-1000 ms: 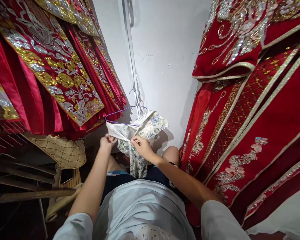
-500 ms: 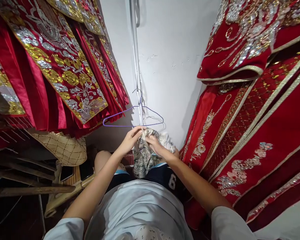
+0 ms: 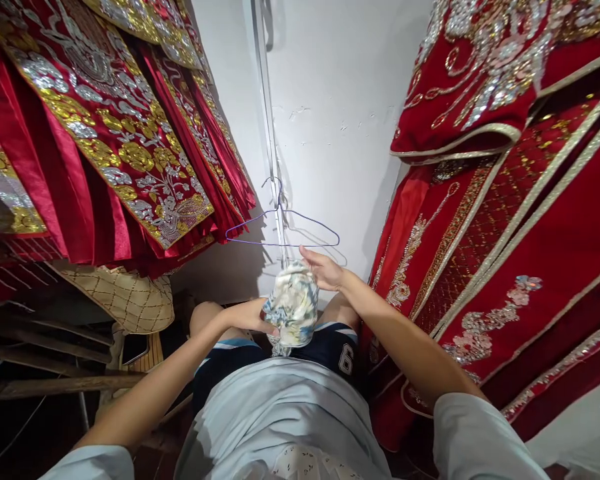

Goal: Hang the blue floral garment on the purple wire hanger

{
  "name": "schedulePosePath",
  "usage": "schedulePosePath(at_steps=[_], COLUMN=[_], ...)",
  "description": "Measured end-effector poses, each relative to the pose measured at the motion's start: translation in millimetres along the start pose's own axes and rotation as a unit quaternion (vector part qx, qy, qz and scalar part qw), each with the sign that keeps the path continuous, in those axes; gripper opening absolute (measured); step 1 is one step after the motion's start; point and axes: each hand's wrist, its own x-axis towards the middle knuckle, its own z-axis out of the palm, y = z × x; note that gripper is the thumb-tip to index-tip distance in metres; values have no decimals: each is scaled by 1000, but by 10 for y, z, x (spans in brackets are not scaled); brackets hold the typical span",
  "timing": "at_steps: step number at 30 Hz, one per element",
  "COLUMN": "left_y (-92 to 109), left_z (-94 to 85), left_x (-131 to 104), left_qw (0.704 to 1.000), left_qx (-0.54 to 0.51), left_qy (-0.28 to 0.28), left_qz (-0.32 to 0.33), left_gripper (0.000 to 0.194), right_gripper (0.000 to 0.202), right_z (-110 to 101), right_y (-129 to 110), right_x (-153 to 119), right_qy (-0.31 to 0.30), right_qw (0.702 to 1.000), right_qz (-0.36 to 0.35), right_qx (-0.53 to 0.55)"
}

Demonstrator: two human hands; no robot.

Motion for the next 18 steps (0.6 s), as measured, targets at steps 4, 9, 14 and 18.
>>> schedulePosePath(at_steps=[4,9,14,18], left_y=[-354,-454,-327,-242], left_z=[-382,-1021,-1338,-1381], left_x=[-231,-399,-335,-224], left_qw=[980,954,933,923], left_qx=[132,185,228,250], left_qy=[97,203,270,292], left_qz=[-114,-123,-64,-21], left_gripper=[28,29,2,7], right_gripper=[30,30,18,16], right_z=[-302,-541,-675,-799], right_y=[-41,259,484,462], right_x=[22,524,856,660], right_qy=[57,275,356,382], right_qw=[980,875,859,848], right_qz=[-61,-167,-139,-147], right_qx=[-180,-362,-341,-338])
